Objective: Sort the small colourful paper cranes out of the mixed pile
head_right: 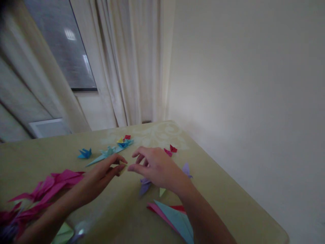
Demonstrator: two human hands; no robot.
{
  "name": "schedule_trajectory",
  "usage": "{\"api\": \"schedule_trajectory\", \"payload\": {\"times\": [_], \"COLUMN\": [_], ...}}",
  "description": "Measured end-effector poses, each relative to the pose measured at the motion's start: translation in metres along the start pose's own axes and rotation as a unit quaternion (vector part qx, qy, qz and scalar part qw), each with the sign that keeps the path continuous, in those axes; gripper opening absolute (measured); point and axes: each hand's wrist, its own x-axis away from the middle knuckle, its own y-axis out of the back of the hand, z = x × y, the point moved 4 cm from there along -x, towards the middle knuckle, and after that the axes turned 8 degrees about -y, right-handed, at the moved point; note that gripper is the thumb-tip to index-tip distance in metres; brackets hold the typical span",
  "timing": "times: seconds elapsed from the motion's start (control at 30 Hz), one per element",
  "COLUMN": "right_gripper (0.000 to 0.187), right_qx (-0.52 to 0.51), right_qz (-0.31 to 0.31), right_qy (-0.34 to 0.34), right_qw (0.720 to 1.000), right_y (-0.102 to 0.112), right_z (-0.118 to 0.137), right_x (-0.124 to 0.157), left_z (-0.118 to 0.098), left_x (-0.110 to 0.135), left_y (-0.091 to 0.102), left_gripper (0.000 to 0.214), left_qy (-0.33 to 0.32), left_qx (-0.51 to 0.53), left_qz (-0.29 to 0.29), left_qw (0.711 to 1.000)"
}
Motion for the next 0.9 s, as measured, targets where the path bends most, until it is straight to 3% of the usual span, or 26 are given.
{"api": "schedule_trajectory", "payload": {"times": [0.1, 0.23, 0.4, 0.47, 0.6, 0.63, 0.73, 0.8, 0.9], "right_gripper": [0.018, 0.003, 0.005, 0.003, 0.008, 0.01, 0.013, 0.015, 0.015], "right_qx": [0.02, 0.021, 0.026, 0.042, 0.091, 0.112, 0.203, 0.27, 0.334], "right_qz": [-0.001, -0.024, -0.013, -0.025, -0.064, -0.073, -0.11, -0.131, -0.138], "right_qy": [0.027, 0.046, 0.068, 0.066, 0.027, 0.014, -0.039, -0.098, -0.204], "right_qw": [0.999, 0.998, 0.997, 0.997, 0.993, 0.991, 0.972, 0.949, 0.91], "right_y": [-0.019, -0.021, -0.017, -0.011, 0.018, 0.028, 0.06, 0.08, 0.1], "right_z": [0.004, 0.003, 0.004, 0.004, -0.003, -0.006, -0.025, -0.045, -0.077], "right_x": [-0.008, -0.013, -0.011, -0.009, -0.003, 0.0, 0.011, 0.017, 0.023], "left_z": [-0.011, -0.015, -0.02, -0.014, 0.035, 0.053, 0.113, 0.146, 0.173], "left_x": [0.003, 0.006, 0.006, 0.006, 0.014, 0.02, 0.045, 0.062, 0.073], "left_y": [-0.003, -0.003, -0.002, 0.005, 0.044, 0.057, 0.096, 0.108, 0.11], "left_gripper": [0.019, 0.02, 0.026, 0.032, 0.041, 0.041, 0.05, 0.055, 0.048], "left_qy": [0.002, 0.021, 0.021, 0.022, 0.037, 0.062, 0.225, 0.303, 0.324], "left_qx": [0.06, 0.131, 0.117, 0.078, -0.167, -0.26, -0.467, -0.459, -0.395], "left_qz": [0.018, 0.028, 0.02, 0.021, 0.007, 0.011, 0.031, 0.096, 0.159], "left_qw": [0.998, 0.991, 0.993, 0.997, 0.985, 0.963, 0.855, 0.83, 0.845]}}
